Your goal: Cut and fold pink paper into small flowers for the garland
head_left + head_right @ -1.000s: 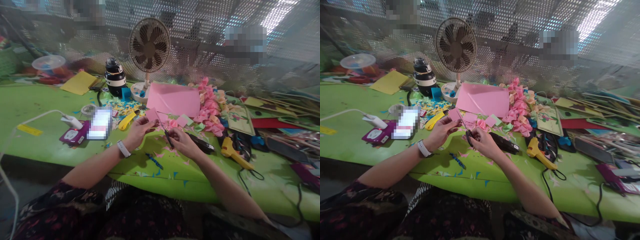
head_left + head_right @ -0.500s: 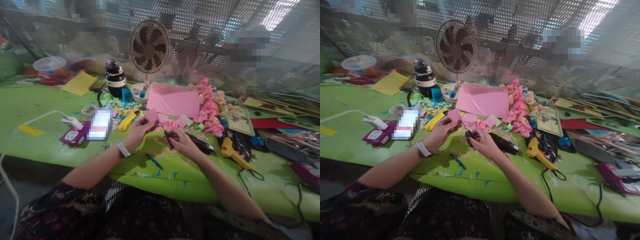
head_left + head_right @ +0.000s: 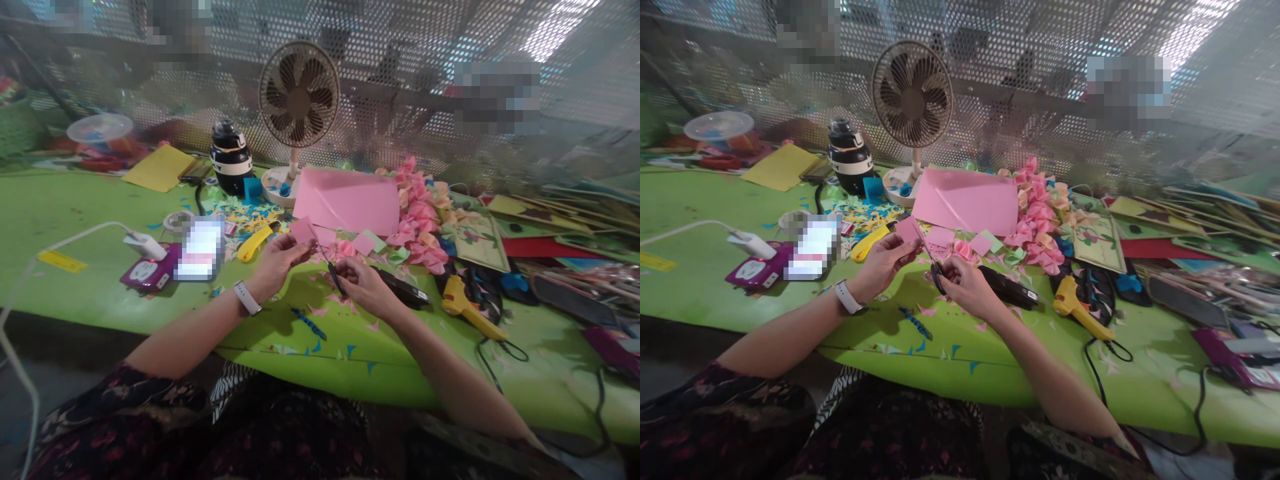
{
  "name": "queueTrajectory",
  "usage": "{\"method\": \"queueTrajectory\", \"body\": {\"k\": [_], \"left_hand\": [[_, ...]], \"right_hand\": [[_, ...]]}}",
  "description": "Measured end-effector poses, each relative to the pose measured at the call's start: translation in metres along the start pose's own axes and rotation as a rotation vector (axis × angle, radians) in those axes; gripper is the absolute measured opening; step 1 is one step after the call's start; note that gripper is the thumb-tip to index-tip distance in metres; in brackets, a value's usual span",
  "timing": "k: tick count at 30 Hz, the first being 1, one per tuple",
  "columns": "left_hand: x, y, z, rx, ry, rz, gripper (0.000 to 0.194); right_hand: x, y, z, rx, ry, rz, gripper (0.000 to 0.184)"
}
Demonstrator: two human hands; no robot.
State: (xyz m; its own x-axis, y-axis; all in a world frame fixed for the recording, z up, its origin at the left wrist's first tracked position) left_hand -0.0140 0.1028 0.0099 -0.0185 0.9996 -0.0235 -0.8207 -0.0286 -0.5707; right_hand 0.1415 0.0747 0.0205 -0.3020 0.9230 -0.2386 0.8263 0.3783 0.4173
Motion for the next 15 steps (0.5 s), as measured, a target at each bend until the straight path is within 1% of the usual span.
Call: {"method": "queueTrajectory", "body": {"k": [6, 12, 15], "left_hand": [[0.0013, 0.0021, -0.0026, -0.018, -0.011, -0.007, 0.034], [0.0003, -0.0001, -0.0014, -0.032, 0.005, -0.002, 0.035], [0.0002, 0.0002, -0.0021, -0.031, 0.016, 0.005, 0.037]], "right_hand": [[-0.0019, 0.0000, -0.0030, 0.000, -0.008, -0.007, 0.045], [-0.0008, 0.0009, -0.0038, 0.010, 0.039, -0.004, 0.042], [-0.0018, 0.0003, -0.0047, 0.015, 0.035, -0.008, 0.040]]}}
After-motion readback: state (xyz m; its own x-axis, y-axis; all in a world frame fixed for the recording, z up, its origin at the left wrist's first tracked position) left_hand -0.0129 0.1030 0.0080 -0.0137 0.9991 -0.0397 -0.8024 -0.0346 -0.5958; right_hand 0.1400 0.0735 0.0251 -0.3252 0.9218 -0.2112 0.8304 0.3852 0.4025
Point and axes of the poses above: each hand's wrist, its own x-axis towards the middle knuckle, its own y-axis out of the back of the hand, z = x × y, the point moved 10 cm from there along x, towards the middle knuckle, and after that the axes turned 7 degrees about -y, right-handed, at the moved point
